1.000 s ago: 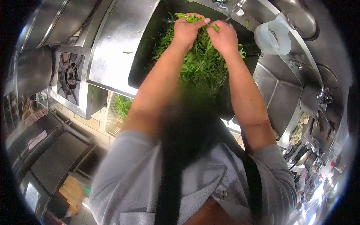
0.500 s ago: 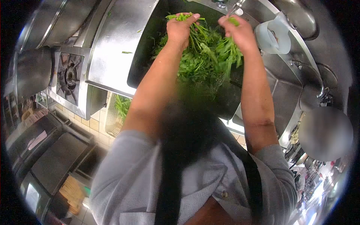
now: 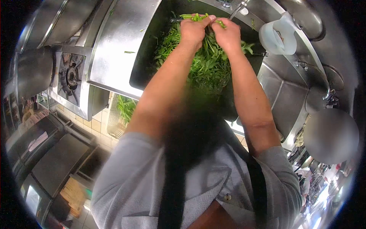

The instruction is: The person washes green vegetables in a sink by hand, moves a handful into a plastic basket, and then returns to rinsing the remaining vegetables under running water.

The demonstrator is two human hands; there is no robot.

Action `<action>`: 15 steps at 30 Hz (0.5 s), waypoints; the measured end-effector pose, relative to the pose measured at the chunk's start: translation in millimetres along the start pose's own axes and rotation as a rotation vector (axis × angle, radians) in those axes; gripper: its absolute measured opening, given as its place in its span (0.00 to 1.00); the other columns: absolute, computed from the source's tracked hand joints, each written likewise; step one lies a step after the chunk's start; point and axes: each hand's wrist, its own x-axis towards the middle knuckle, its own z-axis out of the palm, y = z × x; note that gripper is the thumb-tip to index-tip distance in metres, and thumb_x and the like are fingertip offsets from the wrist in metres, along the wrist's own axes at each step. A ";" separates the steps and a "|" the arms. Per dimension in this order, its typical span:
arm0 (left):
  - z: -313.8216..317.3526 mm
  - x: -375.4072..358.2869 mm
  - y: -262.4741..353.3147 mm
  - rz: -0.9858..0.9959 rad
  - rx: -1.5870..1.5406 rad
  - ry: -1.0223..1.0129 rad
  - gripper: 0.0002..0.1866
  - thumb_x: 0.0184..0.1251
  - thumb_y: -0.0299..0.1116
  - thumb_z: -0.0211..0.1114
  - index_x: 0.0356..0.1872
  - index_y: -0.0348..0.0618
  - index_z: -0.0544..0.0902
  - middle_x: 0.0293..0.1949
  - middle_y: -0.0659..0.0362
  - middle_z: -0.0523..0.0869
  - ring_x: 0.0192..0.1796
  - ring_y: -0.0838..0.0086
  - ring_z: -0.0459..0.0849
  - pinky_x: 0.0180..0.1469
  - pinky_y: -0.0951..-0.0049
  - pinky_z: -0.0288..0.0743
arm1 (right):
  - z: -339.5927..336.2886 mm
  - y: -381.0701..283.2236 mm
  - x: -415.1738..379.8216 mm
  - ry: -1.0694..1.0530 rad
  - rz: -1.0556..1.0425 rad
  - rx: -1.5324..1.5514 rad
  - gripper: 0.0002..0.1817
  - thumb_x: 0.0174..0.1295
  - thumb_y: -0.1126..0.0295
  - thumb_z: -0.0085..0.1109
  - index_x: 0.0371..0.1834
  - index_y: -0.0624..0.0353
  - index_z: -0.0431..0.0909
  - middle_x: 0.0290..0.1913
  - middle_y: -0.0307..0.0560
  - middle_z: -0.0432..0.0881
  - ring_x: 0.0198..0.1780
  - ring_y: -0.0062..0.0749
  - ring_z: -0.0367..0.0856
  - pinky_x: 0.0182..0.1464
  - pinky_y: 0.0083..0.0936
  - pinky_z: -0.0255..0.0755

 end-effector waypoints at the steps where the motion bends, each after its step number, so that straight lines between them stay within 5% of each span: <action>1: 0.9 -3.2 7.4 0.002 0.000 0.003 0.12 0.55 0.29 0.75 0.35 0.36 0.82 0.33 0.57 0.86 0.33 0.72 0.83 0.36 0.69 0.77 | 4.6 11.4 4.7 0.042 0.174 0.187 0.18 0.56 0.59 0.60 0.43 0.61 0.83 0.38 0.54 0.83 0.44 0.47 0.82 0.47 0.38 0.74; 3: 1.0 -8.1 20.9 -0.091 0.012 0.143 0.10 0.54 0.22 0.75 0.32 0.36 0.80 0.31 0.57 0.84 0.31 0.72 0.81 0.31 0.72 0.77 | -12.6 5.1 5.6 0.042 0.510 0.643 0.19 0.57 0.60 0.62 0.41 0.67 0.82 0.34 0.48 0.82 0.44 0.38 0.83 0.44 0.31 0.72; 6: -34.1 10.9 0.1 0.076 -0.158 0.036 0.12 0.55 0.24 0.74 0.34 0.36 0.78 0.33 0.55 0.83 0.32 0.69 0.82 0.30 0.68 0.80 | -38.1 42.9 15.4 0.124 0.502 1.143 0.11 0.63 0.66 0.54 0.40 0.64 0.77 0.39 0.52 0.80 0.45 0.42 0.84 0.47 0.32 0.74; 9: -55.1 13.3 20.0 -0.143 -0.257 0.120 0.13 0.60 0.25 0.71 0.39 0.36 0.75 0.34 0.53 0.80 0.33 0.65 0.82 0.30 0.64 0.82 | -74.2 59.2 21.8 0.187 0.472 1.296 0.11 0.64 0.67 0.52 0.37 0.66 0.75 0.38 0.52 0.80 0.39 0.41 0.83 0.45 0.33 0.75; 12: -64.0 17.4 20.7 -0.164 -0.342 0.085 0.13 0.62 0.26 0.70 0.42 0.37 0.74 0.35 0.53 0.80 0.34 0.64 0.82 0.31 0.63 0.83 | -99.9 57.2 22.2 0.137 0.396 0.976 0.12 0.63 0.65 0.56 0.36 0.65 0.77 0.34 0.50 0.81 0.31 0.31 0.79 0.38 0.28 0.74; 13: -64.1 18.9 19.4 -0.158 -0.364 0.061 0.13 0.62 0.26 0.69 0.43 0.37 0.74 0.35 0.53 0.80 0.34 0.64 0.82 0.31 0.63 0.83 | -97.7 45.8 16.7 0.079 0.325 0.831 0.17 0.61 0.59 0.63 0.40 0.63 0.79 0.33 0.46 0.82 0.25 0.23 0.72 0.32 0.22 0.71; 15: -55.9 20.8 14.2 -0.174 -0.385 0.040 0.13 0.62 0.26 0.69 0.43 0.37 0.74 0.35 0.53 0.80 0.34 0.64 0.82 0.31 0.63 0.83 | -88.7 15.9 7.1 -0.167 0.293 0.447 0.23 0.58 0.54 0.67 0.48 0.61 0.81 0.36 0.42 0.84 0.24 0.21 0.73 0.31 0.19 0.70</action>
